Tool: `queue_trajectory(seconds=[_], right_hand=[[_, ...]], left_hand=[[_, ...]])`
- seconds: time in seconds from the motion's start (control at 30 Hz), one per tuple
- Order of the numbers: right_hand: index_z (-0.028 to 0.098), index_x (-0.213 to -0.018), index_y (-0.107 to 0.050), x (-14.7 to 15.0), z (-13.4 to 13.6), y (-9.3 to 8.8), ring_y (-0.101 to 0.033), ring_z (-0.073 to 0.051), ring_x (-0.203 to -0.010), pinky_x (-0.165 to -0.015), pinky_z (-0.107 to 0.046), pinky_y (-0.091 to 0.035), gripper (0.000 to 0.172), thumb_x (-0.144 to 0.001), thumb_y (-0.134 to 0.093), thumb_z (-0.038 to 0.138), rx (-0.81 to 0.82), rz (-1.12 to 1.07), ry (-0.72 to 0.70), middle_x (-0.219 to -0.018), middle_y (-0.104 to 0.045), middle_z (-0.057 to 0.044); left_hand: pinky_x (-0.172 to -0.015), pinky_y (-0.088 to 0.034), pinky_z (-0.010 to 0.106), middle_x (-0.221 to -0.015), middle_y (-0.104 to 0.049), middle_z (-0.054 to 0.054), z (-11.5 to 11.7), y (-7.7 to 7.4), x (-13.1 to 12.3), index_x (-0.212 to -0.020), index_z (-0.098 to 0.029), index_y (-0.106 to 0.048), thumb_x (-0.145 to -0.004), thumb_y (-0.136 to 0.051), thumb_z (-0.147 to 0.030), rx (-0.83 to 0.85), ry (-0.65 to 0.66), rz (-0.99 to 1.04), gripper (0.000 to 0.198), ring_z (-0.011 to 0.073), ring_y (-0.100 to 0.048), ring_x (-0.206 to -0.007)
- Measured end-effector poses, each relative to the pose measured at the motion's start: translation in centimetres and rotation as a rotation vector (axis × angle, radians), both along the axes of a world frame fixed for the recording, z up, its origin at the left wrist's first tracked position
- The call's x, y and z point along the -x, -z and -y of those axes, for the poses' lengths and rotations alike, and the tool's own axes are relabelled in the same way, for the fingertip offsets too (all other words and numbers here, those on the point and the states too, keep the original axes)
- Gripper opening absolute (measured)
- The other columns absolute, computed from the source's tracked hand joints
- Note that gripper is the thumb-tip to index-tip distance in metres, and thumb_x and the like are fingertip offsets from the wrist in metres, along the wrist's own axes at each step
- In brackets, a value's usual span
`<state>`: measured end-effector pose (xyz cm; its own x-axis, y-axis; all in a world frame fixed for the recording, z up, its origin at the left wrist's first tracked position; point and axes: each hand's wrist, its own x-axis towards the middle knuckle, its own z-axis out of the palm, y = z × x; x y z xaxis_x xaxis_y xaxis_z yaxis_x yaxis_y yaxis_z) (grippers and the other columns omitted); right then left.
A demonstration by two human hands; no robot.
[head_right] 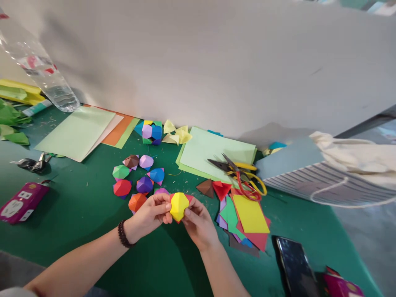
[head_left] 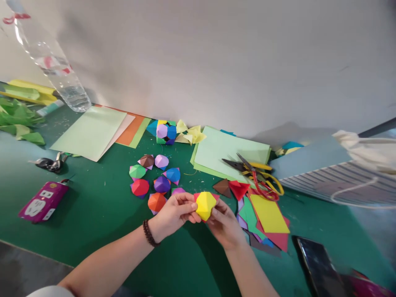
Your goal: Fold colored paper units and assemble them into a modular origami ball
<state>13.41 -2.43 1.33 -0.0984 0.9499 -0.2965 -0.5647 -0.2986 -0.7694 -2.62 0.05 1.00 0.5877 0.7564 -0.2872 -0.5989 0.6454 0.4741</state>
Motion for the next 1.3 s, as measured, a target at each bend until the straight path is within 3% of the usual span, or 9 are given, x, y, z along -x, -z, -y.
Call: queue_trajectory(seconds=[0.23, 0.43, 0.7, 0.8, 1.0, 1.07, 1.17, 1.3], right_hand=[[0.022, -0.072, -0.07, -0.6, -0.5, 0.6, -0.031, -0.006, -0.044, -0.042, -0.021, -0.025, 0.031, -0.057, -0.091, 0.038, 0.007, 0.007, 0.028, -0.052, -0.05, 0.005], [0.023, -0.075, -0.071, 0.0, 0.1, 0.4, -0.027, -0.006, -0.043, -0.041, -0.021, -0.024, 0.034, -0.057, -0.091, 0.044, 0.001, -0.017, -0.02, -0.05, -0.047, 0.006], [0.025, -0.079, -0.071, 1.1, 0.8, 0.6, -0.024, -0.007, -0.042, -0.041, -0.023, -0.025, 0.039, -0.057, -0.088, 0.052, -0.016, -0.017, -0.043, -0.048, -0.046, 0.006], [0.025, -0.075, -0.071, 0.2, 0.6, 0.3, -0.027, -0.006, -0.041, -0.041, -0.022, -0.026, 0.036, -0.057, -0.089, 0.05, -0.029, 0.004, -0.066, -0.049, -0.05, 0.005], [0.023, -0.067, -0.072, -3.2, 0.3, -1.0, -0.045, -0.011, -0.046, -0.043, -0.024, -0.034, 0.03, -0.055, -0.092, 0.042, -0.026, 0.134, -0.175, -0.057, -0.061, 0.0], [0.023, -0.067, -0.073, -3.7, 0.3, -1.3, -0.046, -0.011, -0.046, -0.043, -0.024, -0.033, 0.031, -0.054, -0.092, 0.044, -0.024, 0.177, -0.211, -0.058, -0.062, -0.001], [0.021, -0.069, -0.074, -3.9, 0.3, -1.3, -0.05, -0.011, -0.048, -0.043, -0.023, -0.034, 0.029, -0.056, -0.092, 0.041, -0.004, 0.205, -0.264, -0.064, -0.066, -0.002], [0.021, -0.071, -0.075, -3.7, 0.2, -1.1, -0.053, -0.012, -0.051, -0.045, -0.023, -0.036, 0.026, -0.06, -0.09, 0.039, -0.019, 0.235, -0.327, -0.065, -0.067, -0.002]], left_hand=[[-0.056, -0.057, 0.015, -0.07, -0.075, 0.003, 0.4, 0.1, -0.5, -0.093, -0.013, -0.068, -0.058, -0.093, -0.021, -0.011, -0.037, 0.021, 0.043, 0.0141, -0.074, -0.061], [-0.044, -0.051, 0.014, -0.063, -0.072, 0.001, 0.4, 0.0, -0.2, -0.081, -0.013, -0.066, -0.06, -0.091, -0.023, -0.051, -0.004, 0.02, 0.035, 0.0129, -0.071, -0.052], [-0.043, -0.051, 0.016, -0.057, -0.069, 0.001, 0.5, -0.1, -0.1, -0.078, -0.012, -0.066, -0.054, -0.095, -0.029, -0.073, 0.031, 0.053, 0.041, 0.0133, -0.067, -0.045], [-0.044, -0.053, 0.017, -0.064, -0.073, 0.002, 0.3, -0.1, 0.2, -0.087, -0.014, -0.068, -0.055, -0.094, -0.028, -0.102, 0.092, 0.041, 0.044, 0.0155, -0.071, -0.05], [-0.042, -0.052, 0.016, -0.078, -0.075, 0.004, -0.6, -1.1, 1.5, -0.098, -0.014, -0.069, -0.055, -0.094, -0.027, -0.173, 0.404, -0.069, 0.051, 0.0174, -0.073, -0.056], [-0.038, -0.049, 0.016, -0.079, -0.074, 0.003, -0.9, -1.2, 1.8, -0.098, -0.015, -0.07, -0.058, -0.092, -0.035, -0.16, 0.417, -0.091, 0.05, 0.0154, -0.072, -0.051], [-0.032, -0.041, 0.014, -0.063, -0.069, 0.0, -1.1, -1.1, 1.8, -0.092, -0.014, -0.071, -0.062, -0.087, -0.048, -0.139, 0.37, -0.156, 0.048, 0.0116, -0.065, -0.041], [-0.028, -0.026, 0.015, -0.049, -0.061, -0.003, -1.2, -1.1, 1.6, -0.078, -0.012, -0.071, -0.062, -0.087, -0.045, -0.152, 0.365, -0.259, 0.04, 0.0061, -0.051, -0.03]])
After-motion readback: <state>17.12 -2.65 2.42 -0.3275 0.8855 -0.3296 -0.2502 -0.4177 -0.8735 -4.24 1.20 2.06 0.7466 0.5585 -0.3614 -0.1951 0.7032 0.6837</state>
